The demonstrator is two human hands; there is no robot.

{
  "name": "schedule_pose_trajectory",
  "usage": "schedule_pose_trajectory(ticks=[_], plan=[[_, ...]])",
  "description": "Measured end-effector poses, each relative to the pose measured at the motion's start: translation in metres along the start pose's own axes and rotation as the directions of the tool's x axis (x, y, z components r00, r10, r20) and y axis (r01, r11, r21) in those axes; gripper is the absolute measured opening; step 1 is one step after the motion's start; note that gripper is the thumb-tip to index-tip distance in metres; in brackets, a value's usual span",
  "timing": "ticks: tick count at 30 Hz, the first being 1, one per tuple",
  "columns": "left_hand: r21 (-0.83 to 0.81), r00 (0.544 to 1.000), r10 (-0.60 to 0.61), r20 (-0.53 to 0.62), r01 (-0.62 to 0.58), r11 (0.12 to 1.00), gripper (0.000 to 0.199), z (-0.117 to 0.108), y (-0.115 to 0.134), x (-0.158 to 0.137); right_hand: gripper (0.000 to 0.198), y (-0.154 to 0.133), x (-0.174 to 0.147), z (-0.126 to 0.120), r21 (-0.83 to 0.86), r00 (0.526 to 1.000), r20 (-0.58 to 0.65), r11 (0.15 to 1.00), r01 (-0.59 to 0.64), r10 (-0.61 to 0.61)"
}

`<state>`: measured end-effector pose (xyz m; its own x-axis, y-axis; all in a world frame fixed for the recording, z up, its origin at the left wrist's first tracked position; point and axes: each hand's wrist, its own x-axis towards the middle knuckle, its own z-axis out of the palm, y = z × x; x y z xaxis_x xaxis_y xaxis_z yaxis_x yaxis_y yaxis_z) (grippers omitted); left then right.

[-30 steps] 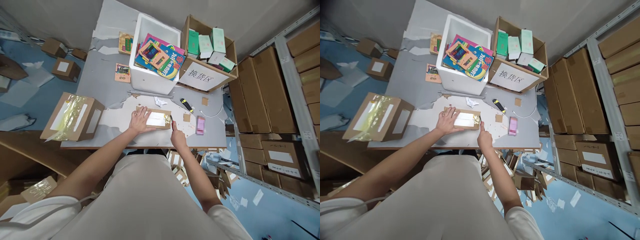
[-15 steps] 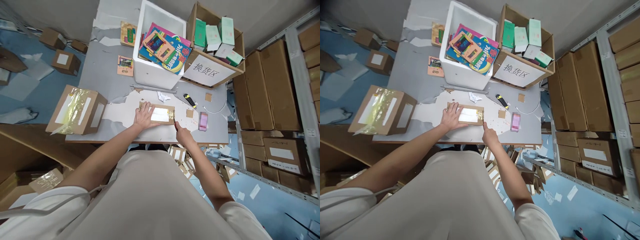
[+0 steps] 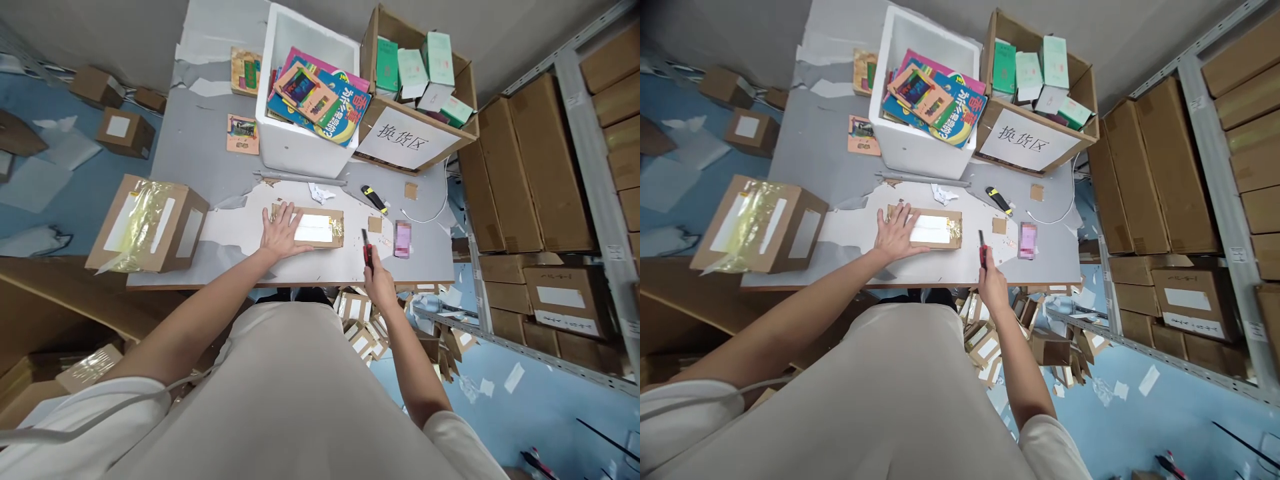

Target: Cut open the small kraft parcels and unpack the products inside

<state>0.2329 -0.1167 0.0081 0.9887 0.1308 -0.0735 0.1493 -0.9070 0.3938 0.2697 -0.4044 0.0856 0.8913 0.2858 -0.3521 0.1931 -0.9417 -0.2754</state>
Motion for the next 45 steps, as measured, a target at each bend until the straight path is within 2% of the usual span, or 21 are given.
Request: schedule_pose_trajectory(ticks=[2,4,6,8,9,11,12,14,16,18,21,23,26,30,34,38,40,43,45], plan=[[-0.034,0.999,0.018,-0.029,-0.019,0.999,0.108,-0.001,-0.003,-0.002,0.068,0.015,0.015,0.019,0.159,0.991,-0.102,0.984,-0.075,0.092],[-0.071,0.996,0.017,-0.090,-0.024,0.997,0.107,-0.003,-0.008,-0.007,0.060,0.024,0.036,0.041,0.409,0.980,-0.105,0.906,-0.111,0.168],[-0.118,0.985,-0.018,-0.172,-0.002,0.993,0.106,-0.002,-0.015,-0.015,0.046,0.025,0.057,0.063,0.676,0.977,-0.051,0.727,-0.119,0.207],[-0.210,0.967,-0.104,-0.231,0.054,0.976,0.114,0.004,-0.026,-0.026,0.035,0.021,0.075,0.080,0.840,0.979,-0.009,0.533,-0.104,0.205],[-0.279,0.959,-0.165,-0.229,0.098,0.955,0.119,0.010,-0.032,-0.031,0.033,0.017,0.081,0.086,0.879,0.982,0.003,0.468,-0.094,0.191],[-0.441,0.945,-0.296,-0.138,0.209,0.873,0.125,0.026,-0.043,-0.042,0.032,0.008,0.089,0.096,0.906,0.989,0.032,0.414,-0.089,0.142],[-0.514,0.939,-0.340,-0.051,0.268,0.815,0.121,0.035,-0.048,-0.046,0.034,0.003,0.090,0.099,0.906,0.992,0.047,0.413,-0.090,0.114],[-0.632,0.920,-0.381,0.092,0.349,0.692,0.101,0.050,-0.053,-0.052,0.037,-0.005,0.090,0.104,0.902,0.996,0.068,0.422,-0.088,0.064],[-0.702,0.907,-0.398,0.137,0.373,0.607,0.076,0.057,-0.054,-0.056,0.038,-0.010,0.089,0.105,0.902,0.997,0.054,0.426,-0.070,0.050],[-0.708,0.904,-0.414,0.108,0.362,0.606,0.060,0.053,-0.051,-0.059,0.037,-0.011,0.087,0.102,0.893,0.998,0.014,0.447,-0.040,0.060],[-0.589,0.901,-0.431,0.036,0.368,0.720,0.048,0.035,-0.043,-0.063,0.035,-0.008,0.087,0.093,0.850,0.995,-0.068,0.527,0.021,0.071],[-0.466,0.895,-0.446,0.011,0.399,0.789,0.049,0.024,-0.038,-0.064,0.036,-0.005,0.087,0.087,0.819,0.992,-0.100,0.573,0.040,0.074],[-0.327,0.892,-0.449,0.046,0.438,0.837,0.055,0.018,-0.032,-0.061,0.039,-0.002,0.088,0.084,0.767,0.994,-0.070,0.642,-0.003,0.089],[-0.288,0.896,-0.440,0.059,0.437,0.852,0.055,0.024,-0.031,-0.057,0.039,-0.002,0.089,0.087,0.708,0.992,-0.052,0.705,-0.047,0.119],[-0.326,0.890,-0.453,0.056,0.445,0.834,0.056,0.026,-0.032,-0.061,0.038,-0.001,0.085,0.090,0.748,0.991,-0.070,0.663,-0.026,0.118],[-0.483,0.897,-0.432,0.089,0.418,0.769,0.055,0.032,-0.038,-0.079,0.045,0.011,0.070,0.094,0.839,0.997,-0.015,0.543,-0.030,0.077],[-0.551,0.917,-0.380,0.121,0.380,0.743,0.062,0.040,-0.043,-0.090,0.052,0.020,0.062,0.099,0.870,0.999,0.032,0.491,-0.047,0.040],[-0.551,0.939,-0.312,0.147,0.340,0.762,0.084,0.057,-0.052,-0.102,0.061,0.030,0.053,0.110,0.874,0.998,0.060,0.483,-0.058,0.010],[-0.545,0.938,-0.312,0.148,0.341,0.766,0.084,0.067,-0.056,-0.104,0.058,0.031,0.051,0.118,0.863,0.998,0.065,0.501,-0.069,0.025]])
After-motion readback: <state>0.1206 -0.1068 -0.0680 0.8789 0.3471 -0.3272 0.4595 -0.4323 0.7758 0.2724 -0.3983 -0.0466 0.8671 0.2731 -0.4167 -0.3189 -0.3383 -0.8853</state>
